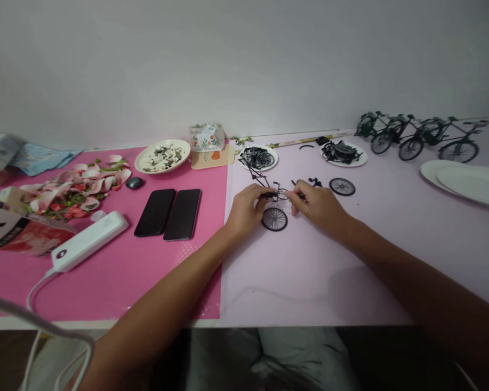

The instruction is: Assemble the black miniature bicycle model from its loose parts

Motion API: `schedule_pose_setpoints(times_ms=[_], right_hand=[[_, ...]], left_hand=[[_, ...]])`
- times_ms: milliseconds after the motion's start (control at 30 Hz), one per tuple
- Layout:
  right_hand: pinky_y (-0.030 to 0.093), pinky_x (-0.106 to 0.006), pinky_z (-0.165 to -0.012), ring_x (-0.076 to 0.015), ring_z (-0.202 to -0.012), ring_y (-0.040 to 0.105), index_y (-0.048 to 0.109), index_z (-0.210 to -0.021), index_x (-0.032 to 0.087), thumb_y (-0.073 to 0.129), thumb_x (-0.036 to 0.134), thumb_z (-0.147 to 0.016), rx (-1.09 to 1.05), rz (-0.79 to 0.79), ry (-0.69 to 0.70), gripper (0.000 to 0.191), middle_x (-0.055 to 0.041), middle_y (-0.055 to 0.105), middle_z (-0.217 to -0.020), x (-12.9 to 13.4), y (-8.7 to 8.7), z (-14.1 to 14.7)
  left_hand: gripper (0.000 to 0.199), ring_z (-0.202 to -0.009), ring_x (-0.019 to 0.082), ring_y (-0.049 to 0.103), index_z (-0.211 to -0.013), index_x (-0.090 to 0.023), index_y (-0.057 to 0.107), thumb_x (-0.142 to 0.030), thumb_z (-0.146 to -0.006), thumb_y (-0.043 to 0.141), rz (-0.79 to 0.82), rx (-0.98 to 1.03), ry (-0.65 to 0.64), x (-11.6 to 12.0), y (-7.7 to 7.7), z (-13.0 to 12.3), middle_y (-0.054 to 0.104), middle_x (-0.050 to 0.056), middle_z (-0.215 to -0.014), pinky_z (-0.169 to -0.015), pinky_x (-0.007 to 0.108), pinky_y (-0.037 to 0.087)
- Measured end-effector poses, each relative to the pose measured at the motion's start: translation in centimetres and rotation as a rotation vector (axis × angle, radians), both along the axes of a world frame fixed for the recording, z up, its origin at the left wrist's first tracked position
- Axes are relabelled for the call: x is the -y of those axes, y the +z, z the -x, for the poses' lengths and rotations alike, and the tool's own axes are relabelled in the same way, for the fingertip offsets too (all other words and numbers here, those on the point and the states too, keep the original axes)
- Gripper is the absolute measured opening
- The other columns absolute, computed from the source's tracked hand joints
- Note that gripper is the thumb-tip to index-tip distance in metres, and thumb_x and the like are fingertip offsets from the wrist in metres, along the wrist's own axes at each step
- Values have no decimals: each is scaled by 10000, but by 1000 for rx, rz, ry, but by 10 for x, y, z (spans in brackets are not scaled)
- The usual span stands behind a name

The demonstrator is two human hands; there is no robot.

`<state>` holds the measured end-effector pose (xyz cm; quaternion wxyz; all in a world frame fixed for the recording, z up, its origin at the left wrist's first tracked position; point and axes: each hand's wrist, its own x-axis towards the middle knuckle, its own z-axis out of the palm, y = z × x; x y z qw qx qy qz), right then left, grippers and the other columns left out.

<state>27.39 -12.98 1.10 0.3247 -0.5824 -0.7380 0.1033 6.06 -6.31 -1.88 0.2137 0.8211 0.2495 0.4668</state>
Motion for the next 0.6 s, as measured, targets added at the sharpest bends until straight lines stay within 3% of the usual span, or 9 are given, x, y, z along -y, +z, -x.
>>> schedule_pose_setpoints(times_ms=[200, 333, 433, 600], right_hand=[[397, -290, -584, -170, -517, 625, 498, -782, 244, 498, 509, -1085, 40, -42, -39, 402, 12, 663, -572, 0, 1, 2], [431, -301, -622, -198, -674, 697, 622, -971, 219, 506, 477, -1093, 146, -55, 18, 308, -34, 769, -815, -1, -1, -2], [466, -321, -686, -236, -843, 727, 687, -1107, 207, 427, 442, -1125, 287, -135, 82, 351, -92, 791, -983, -4, -8, -5], [429, -317, -644, -219, -755, 701, 737, -1064, 191, 363, 454, -1142, 389, -159, 119, 465, -98, 781, -883, -7, -12, -7]], left_hand=[[246, -945, 198, 749, -1137, -181, 760, -48, -967, 642, 0, -38, -6, 2, 2, 0, 782, 77, -1002, -877, 326, 611], [253, -961, 198, 750, -1143, -183, 759, -46, -965, 642, -5, -42, 6, 0, 3, 1, 788, 76, -1018, -888, 329, 612], [306, -945, 191, 750, -1122, -188, 768, 3, -935, 618, -10, -34, 24, -3, 4, 3, 792, 67, -1005, -870, 321, 613], [347, -900, 186, 752, -1068, -181, 784, 53, -882, 606, -4, -2, 14, -4, 5, 4, 797, 62, -970, -833, 311, 613]])
